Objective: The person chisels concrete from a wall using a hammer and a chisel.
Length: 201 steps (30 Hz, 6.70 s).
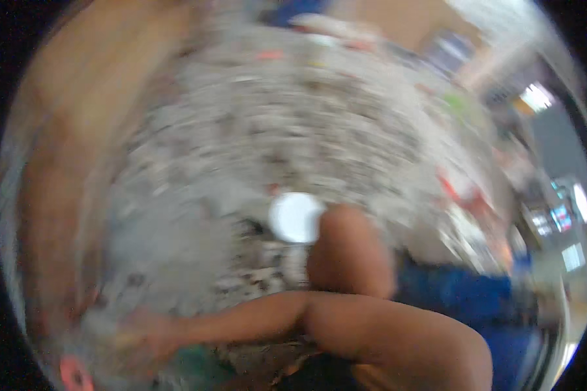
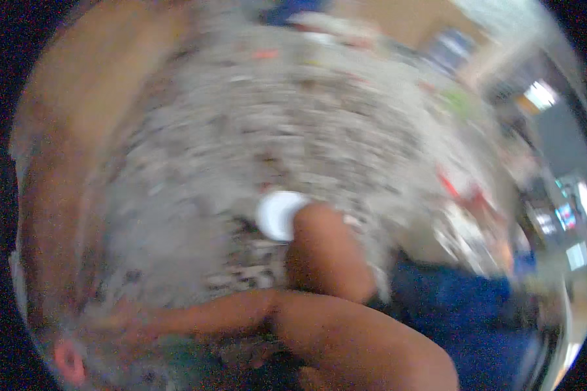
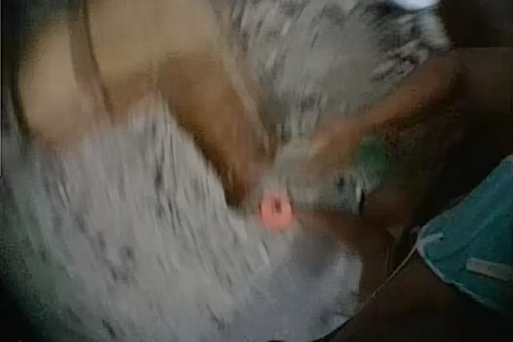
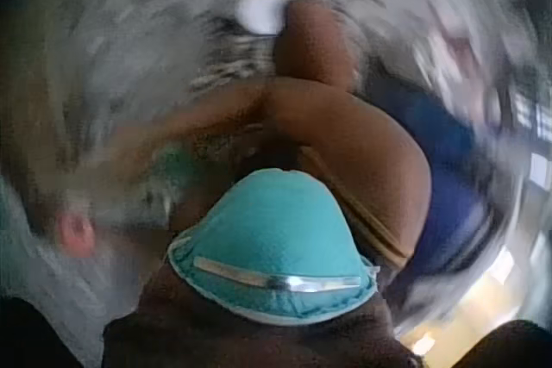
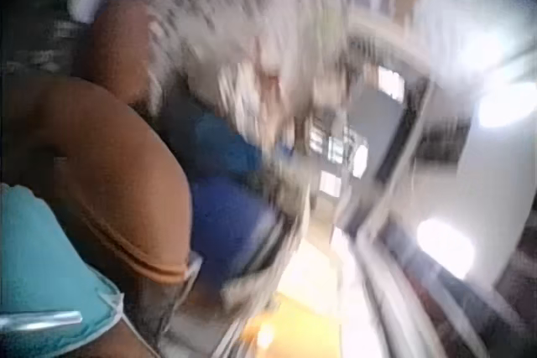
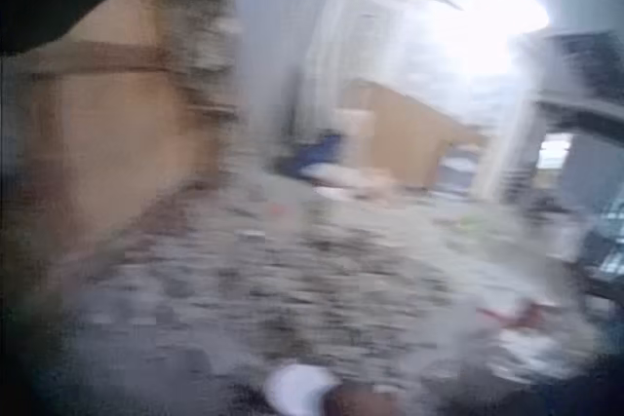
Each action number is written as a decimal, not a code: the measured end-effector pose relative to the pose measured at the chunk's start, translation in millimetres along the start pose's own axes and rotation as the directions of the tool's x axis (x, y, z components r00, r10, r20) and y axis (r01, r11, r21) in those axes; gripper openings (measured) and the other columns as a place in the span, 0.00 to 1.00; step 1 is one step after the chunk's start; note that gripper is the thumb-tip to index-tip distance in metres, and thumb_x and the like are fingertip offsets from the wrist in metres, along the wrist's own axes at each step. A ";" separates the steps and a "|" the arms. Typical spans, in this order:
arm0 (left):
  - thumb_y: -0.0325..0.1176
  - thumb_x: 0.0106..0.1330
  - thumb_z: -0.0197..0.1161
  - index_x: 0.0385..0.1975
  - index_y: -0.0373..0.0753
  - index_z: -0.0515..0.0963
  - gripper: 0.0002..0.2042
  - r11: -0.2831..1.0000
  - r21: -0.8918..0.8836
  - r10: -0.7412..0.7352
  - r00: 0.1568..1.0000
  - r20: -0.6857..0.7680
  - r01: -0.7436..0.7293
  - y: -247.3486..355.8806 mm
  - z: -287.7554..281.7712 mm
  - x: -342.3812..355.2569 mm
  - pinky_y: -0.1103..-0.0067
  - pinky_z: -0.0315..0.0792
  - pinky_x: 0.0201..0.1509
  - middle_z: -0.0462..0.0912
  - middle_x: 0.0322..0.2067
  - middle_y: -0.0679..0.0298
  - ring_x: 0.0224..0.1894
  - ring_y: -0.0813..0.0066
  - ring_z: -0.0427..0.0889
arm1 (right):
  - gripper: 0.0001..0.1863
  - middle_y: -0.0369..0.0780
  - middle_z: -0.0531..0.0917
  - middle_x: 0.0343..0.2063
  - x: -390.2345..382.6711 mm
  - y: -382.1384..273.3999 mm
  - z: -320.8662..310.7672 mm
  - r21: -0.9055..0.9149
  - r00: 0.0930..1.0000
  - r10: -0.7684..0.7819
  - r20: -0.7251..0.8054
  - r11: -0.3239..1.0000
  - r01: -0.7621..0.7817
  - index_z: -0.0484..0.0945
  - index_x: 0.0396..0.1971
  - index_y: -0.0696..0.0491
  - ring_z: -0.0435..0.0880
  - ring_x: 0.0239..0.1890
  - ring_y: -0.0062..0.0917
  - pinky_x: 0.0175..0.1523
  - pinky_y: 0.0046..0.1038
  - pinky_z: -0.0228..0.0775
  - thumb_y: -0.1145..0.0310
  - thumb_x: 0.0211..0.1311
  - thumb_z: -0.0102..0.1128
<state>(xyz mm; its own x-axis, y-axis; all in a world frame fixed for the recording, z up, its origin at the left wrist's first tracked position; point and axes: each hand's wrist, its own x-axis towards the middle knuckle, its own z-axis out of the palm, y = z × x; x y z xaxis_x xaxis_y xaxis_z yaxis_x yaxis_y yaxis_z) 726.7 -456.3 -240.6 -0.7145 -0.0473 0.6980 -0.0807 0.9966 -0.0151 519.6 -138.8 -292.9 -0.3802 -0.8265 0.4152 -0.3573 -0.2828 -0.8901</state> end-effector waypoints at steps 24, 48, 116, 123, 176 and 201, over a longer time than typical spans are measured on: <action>0.32 0.39 0.72 0.33 0.42 0.79 0.17 0.983 0.125 -0.148 0.985 0.087 0.137 119.7 -21.1 119.6 0.67 0.65 0.55 0.81 0.35 0.66 0.44 0.63 0.77 | 0.04 0.38 0.78 0.24 33.1 -33.6 0.2 0.624 0.942 -0.228 -0.244 0.707 0.333 0.75 0.28 0.55 0.75 0.25 0.23 0.31 0.27 0.69 0.73 0.63 0.53; 0.33 0.40 0.75 0.41 0.39 0.78 0.24 0.984 0.119 -0.144 0.982 0.125 0.129 96.8 -26.4 123.9 0.65 0.66 0.59 0.80 0.44 0.60 0.49 0.59 0.76 | 0.08 0.37 0.75 0.21 8.0 39.8 53.0 0.093 0.982 -0.005 0.190 0.996 -0.013 0.76 0.28 0.58 0.74 0.25 0.27 0.34 0.29 0.68 0.69 0.63 0.56; 0.28 0.40 0.76 0.44 0.38 0.78 0.26 0.969 0.010 -0.245 0.969 -0.041 0.246 98.7 -29.1 109.2 0.67 0.73 0.54 0.81 0.43 0.58 0.49 0.56 0.78 | 0.11 0.41 0.79 0.29 32.7 -65.3 -16.6 0.622 0.928 -0.349 -0.127 0.701 0.349 0.75 0.32 0.60 0.78 0.34 0.31 0.42 0.32 0.71 0.66 0.64 0.58; 0.29 0.39 0.77 0.42 0.37 0.78 0.26 0.973 0.064 -0.223 0.974 0.038 0.220 99.7 -13.7 136.6 0.67 0.73 0.53 0.81 0.43 0.57 0.48 0.56 0.78 | 0.07 0.43 0.78 0.28 23.6 51.5 35.5 -0.279 0.948 -0.298 0.112 0.906 0.318 0.78 0.31 0.56 0.76 0.34 0.35 0.41 0.35 0.69 0.68 0.59 0.56; 0.30 0.42 0.74 0.38 0.39 0.78 0.20 0.946 0.050 -0.322 0.946 0.046 0.320 97.3 -22.8 120.4 0.67 0.72 0.49 0.79 0.37 0.58 0.42 0.54 0.77 | 0.08 0.39 0.78 0.28 3.4 41.0 63.3 0.157 0.995 -0.098 -0.015 0.983 0.099 0.75 0.34 0.58 0.76 0.30 0.28 0.38 0.31 0.69 0.69 0.62 0.58; 0.30 0.41 0.74 0.40 0.39 0.78 0.22 0.951 0.096 -0.296 0.955 0.024 0.293 93.0 -16.4 121.0 0.65 0.71 0.55 0.80 0.42 0.57 0.50 0.53 0.77 | 0.16 0.41 0.80 0.30 49.1 -49.1 -9.3 0.456 0.979 -0.073 0.189 0.890 -0.022 0.75 0.44 0.60 0.79 0.33 0.33 0.42 0.32 0.72 0.65 0.62 0.59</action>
<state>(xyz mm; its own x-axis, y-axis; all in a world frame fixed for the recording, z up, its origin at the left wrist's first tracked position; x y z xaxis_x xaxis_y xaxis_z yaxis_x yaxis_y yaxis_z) 644.2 -368.2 -145.8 -0.6748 -0.3420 0.6540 -0.3525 0.9279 0.1215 510.5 -161.0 -227.1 -0.1848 -0.8810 0.4356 0.0795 -0.4552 -0.8868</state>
